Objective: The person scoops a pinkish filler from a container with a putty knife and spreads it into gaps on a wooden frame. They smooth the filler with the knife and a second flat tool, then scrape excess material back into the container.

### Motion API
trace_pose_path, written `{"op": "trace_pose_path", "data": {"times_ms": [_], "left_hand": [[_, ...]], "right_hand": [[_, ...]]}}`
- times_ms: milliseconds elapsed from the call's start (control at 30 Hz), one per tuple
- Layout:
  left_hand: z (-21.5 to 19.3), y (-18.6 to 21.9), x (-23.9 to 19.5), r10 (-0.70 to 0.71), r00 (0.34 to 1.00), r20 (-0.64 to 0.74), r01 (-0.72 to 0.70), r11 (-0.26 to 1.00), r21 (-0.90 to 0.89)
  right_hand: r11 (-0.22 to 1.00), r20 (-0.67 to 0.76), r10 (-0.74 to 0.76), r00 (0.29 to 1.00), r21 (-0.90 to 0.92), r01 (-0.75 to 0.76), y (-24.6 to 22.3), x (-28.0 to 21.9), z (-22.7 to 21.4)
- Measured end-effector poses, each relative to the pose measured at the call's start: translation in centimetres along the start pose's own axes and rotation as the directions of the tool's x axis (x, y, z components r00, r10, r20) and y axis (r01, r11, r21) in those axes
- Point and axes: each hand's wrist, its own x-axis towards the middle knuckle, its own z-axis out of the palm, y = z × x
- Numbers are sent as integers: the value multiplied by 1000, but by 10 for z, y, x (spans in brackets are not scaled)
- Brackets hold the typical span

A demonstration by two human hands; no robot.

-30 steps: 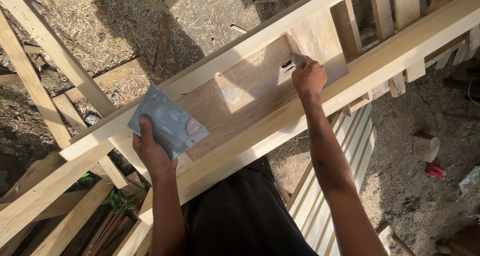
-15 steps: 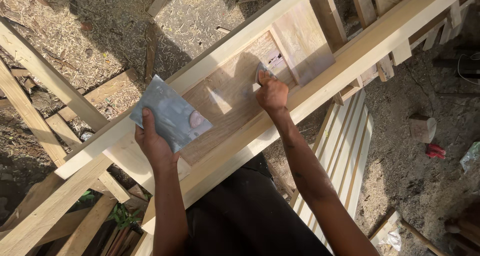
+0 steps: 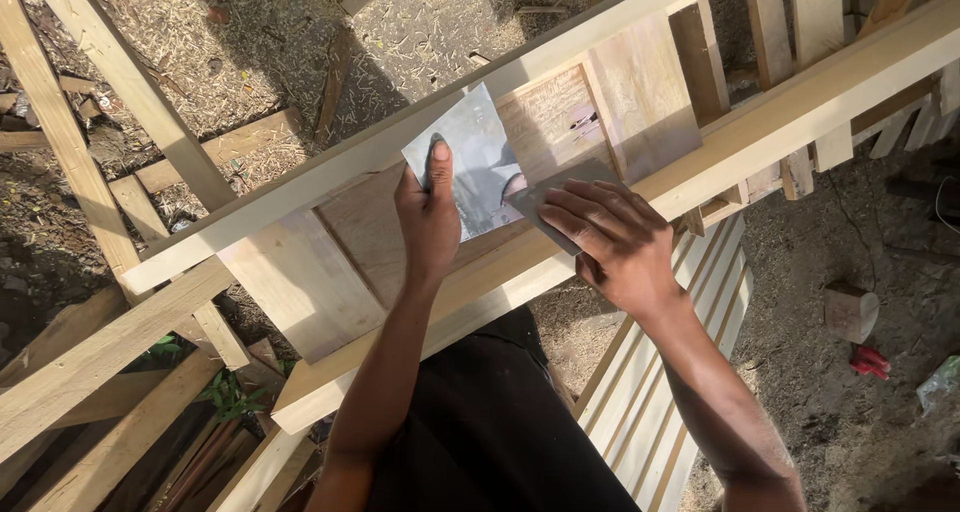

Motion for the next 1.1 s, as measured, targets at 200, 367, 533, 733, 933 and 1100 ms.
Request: {"op": "trace_pose_path", "data": {"times_ms": [200,367,533,733,933,1100], "left_hand": [[13,1,-9,75,997,-1,-75,997,-7],[15,6,11,75,979,-189,-82,996,-27],[-29,12,43,231,929,-289,-248,968,-23],[-73,-2,35,34,955,-294,-125,946,-298],[-89,-36,16,-96,950,-296,-18,933,-360],[-98,-41,10,-138,955,-262,42,938,-343]], "right_hand": [[999,135,-7,991,-53,14,8,-17,13],[985,133,-73,988,163,51,12,-36,56],[606,259,769,585,-5,-795,72,-29,78],[628,-46,769,638,-140,-766,162,-19,140],[545,-63,812,580,-275,-792,186,-25,169],[669,-128,560,819,-513,-538,156,-26,217]]}}
